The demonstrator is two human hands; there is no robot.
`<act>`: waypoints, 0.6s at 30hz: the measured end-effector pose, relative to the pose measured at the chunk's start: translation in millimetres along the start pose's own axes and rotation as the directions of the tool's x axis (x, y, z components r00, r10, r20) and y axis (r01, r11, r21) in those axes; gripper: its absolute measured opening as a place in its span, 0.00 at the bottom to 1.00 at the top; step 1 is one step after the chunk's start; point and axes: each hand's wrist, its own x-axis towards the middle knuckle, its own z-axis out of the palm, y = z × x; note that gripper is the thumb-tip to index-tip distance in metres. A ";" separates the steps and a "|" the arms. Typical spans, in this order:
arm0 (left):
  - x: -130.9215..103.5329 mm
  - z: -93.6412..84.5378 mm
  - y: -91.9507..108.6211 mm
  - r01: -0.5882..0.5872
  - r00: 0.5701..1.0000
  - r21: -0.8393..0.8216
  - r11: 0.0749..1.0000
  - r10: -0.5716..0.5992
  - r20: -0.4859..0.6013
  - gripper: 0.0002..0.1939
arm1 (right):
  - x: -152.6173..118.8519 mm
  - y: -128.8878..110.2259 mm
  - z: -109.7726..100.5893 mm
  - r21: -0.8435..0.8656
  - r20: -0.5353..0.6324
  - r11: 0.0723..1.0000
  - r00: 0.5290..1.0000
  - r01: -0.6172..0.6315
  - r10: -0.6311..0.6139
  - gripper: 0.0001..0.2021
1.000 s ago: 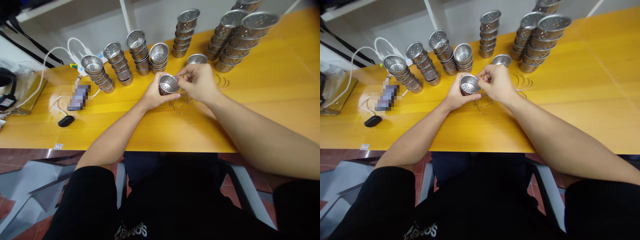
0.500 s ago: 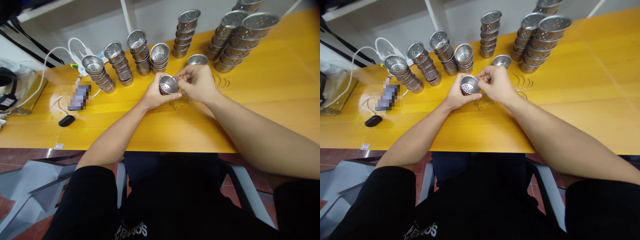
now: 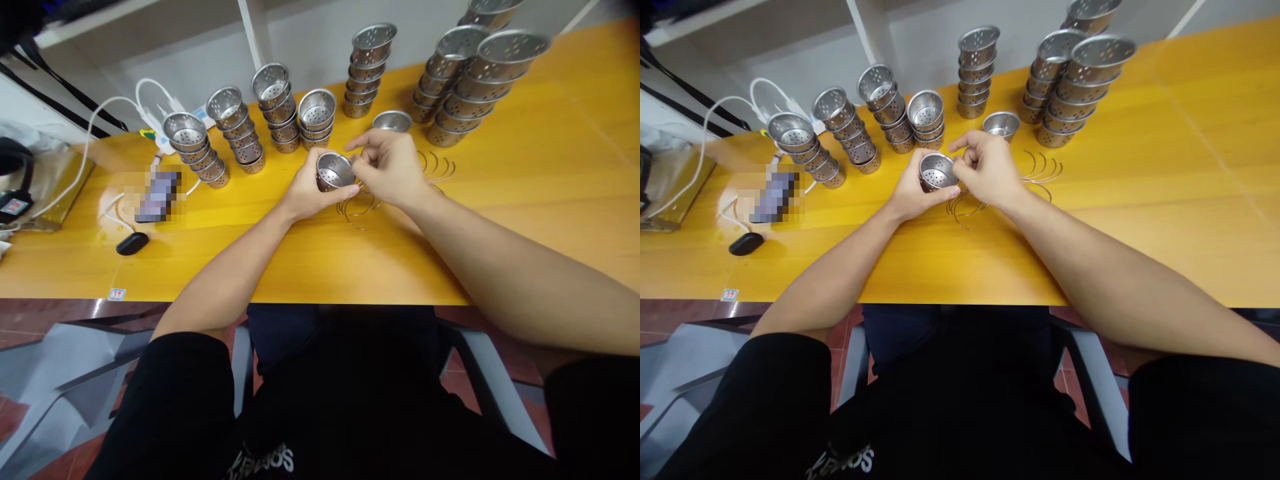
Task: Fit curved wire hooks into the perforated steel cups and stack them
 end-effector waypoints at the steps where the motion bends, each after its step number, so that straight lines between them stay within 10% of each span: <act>1: -0.4 -1.6 1.8 -0.003 1.000 -0.001 1.000 0.003 0.004 0.56 | -0.2 -2.5 -0.7 0.064 0.007 0.998 1.000 0.017 -0.018 0.19; 9: 1.7 -11.5 -9.5 -0.098 0.993 -0.095 0.991 0.104 0.061 0.52 | -6.7 -26.5 -12.7 0.372 0.243 0.927 0.969 -0.044 -0.052 0.38; 18: 4.7 -7.9 -23.0 -0.189 0.980 0.054 0.980 0.185 0.074 0.50 | -4.4 -14.8 -1.7 0.391 0.190 0.917 0.982 -0.074 -0.002 0.38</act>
